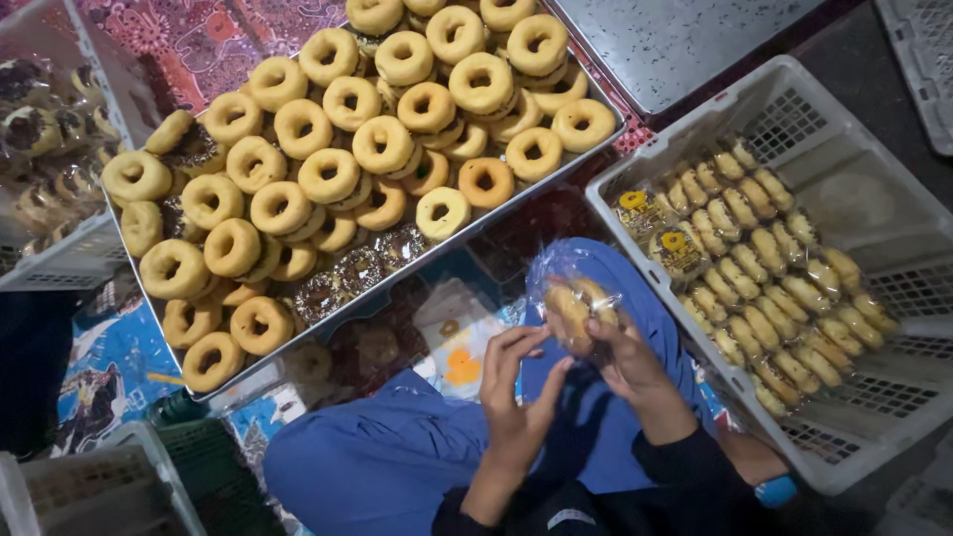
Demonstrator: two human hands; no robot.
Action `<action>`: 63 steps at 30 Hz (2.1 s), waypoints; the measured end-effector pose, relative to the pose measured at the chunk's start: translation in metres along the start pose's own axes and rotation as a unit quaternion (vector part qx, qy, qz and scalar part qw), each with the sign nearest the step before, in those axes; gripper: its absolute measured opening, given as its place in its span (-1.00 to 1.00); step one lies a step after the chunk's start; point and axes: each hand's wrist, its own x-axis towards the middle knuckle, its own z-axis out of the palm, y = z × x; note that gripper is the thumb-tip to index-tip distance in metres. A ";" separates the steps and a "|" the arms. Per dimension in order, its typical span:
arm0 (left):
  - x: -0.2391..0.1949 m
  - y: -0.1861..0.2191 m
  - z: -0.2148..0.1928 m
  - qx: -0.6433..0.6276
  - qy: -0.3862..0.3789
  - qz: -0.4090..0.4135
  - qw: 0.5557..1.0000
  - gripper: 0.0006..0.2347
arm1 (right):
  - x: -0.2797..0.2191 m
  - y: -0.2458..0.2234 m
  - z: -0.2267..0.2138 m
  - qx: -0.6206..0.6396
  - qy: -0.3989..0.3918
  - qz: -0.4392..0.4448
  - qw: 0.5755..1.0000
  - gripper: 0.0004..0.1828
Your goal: The person sits on the floor and repeatedly picks doughnuts from a metal tray, places them into small plastic bags, and sets the filled bags into a white crate. The person handles both plain and chocolate-topped doughnuts throughout the clip.
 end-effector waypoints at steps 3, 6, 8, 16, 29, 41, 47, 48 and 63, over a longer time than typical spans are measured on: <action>0.007 0.008 0.002 0.115 0.011 0.151 0.982 -0.67 | -0.003 0.000 0.000 0.007 -0.020 0.001 1.000 -0.19; 0.009 0.009 0.000 0.222 -0.022 0.220 0.950 -0.59 | -0.007 -0.001 0.002 0.000 -0.050 -0.016 0.999 -0.23; 0.009 0.008 -0.002 0.237 -0.013 0.233 0.943 -0.60 | -0.010 -0.003 0.005 -0.020 -0.010 0.000 1.000 -0.22; 0.011 -0.004 -0.001 0.195 -0.012 0.262 0.945 -0.66 | -0.018 -0.006 0.027 -0.031 0.008 -0.021 0.999 -0.21; -0.024 0.001 0.004 0.054 -0.160 0.120 0.978 -0.73 | -0.027 -0.018 0.016 0.001 0.036 -0.051 0.998 -0.13; -0.088 -0.142 -0.047 0.299 -0.314 -0.054 0.899 -0.67 | -0.027 -0.092 -0.101 -0.402 0.328 -0.215 0.827 -0.17; -0.105 -0.216 -0.089 0.402 -0.221 -0.146 0.876 -0.57 | -0.017 -0.065 -0.216 -0.765 0.289 -0.096 0.568 0.00; -0.112 -0.227 -0.097 0.407 -0.195 -0.161 0.878 -0.55 | -0.007 -0.053 -0.227 -0.780 0.258 -0.111 0.560 0.04; -0.098 -0.153 -0.174 0.523 0.060 -0.146 0.838 -0.51 | 0.085 0.111 0.049 -0.699 -0.260 -0.113 0.656 -0.74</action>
